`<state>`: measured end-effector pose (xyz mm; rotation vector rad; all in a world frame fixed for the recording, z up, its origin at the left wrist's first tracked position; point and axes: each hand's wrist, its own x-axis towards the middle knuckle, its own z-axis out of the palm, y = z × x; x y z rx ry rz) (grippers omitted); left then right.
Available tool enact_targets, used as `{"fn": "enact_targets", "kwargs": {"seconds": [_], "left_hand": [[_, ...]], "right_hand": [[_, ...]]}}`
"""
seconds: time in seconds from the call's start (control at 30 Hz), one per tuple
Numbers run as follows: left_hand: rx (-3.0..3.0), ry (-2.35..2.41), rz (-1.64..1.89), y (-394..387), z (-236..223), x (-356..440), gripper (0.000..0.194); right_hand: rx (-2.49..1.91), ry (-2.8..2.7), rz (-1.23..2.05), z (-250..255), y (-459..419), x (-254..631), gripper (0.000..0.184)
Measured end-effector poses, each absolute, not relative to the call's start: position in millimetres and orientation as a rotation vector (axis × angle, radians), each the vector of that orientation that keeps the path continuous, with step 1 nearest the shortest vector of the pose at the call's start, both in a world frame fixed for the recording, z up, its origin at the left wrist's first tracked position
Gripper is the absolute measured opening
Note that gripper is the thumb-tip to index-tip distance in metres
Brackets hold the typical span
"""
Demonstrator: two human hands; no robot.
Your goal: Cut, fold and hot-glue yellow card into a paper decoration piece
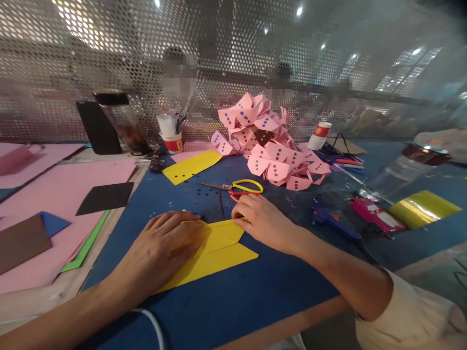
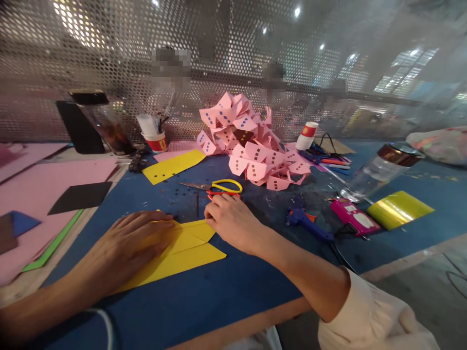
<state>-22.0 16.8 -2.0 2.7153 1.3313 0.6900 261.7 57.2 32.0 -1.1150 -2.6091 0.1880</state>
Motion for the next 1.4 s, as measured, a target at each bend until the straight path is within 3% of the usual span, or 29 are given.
{"fn": "enact_targets", "kwargs": {"seconds": [0.2,0.77,1.03,1.3,1.4], "left_hand": [[2.667,1.382,0.72,18.4,-3.6,-22.0,0.027],[2.465,1.464,0.685,17.1,8.1,-9.0,0.026],[2.386,1.535,0.733,15.6,18.0,-11.1,0.038],[2.083,1.586,0.651,20.4,25.6,-24.8,0.037],[1.932,1.54,0.671,25.5,30.6,-36.6,0.04]], "right_hand": [[-1.143,-2.546,0.386,33.3,58.5,261.9,0.011],[-1.111,-2.53,0.482,32.1,60.9,257.7,0.013],[-1.144,-2.496,0.59,41.5,55.4,254.9,0.013],[-1.081,-2.282,0.378,55.1,63.8,263.7,0.019],[-1.199,-2.048,0.451,57.1,87.3,281.6,0.023]]}}
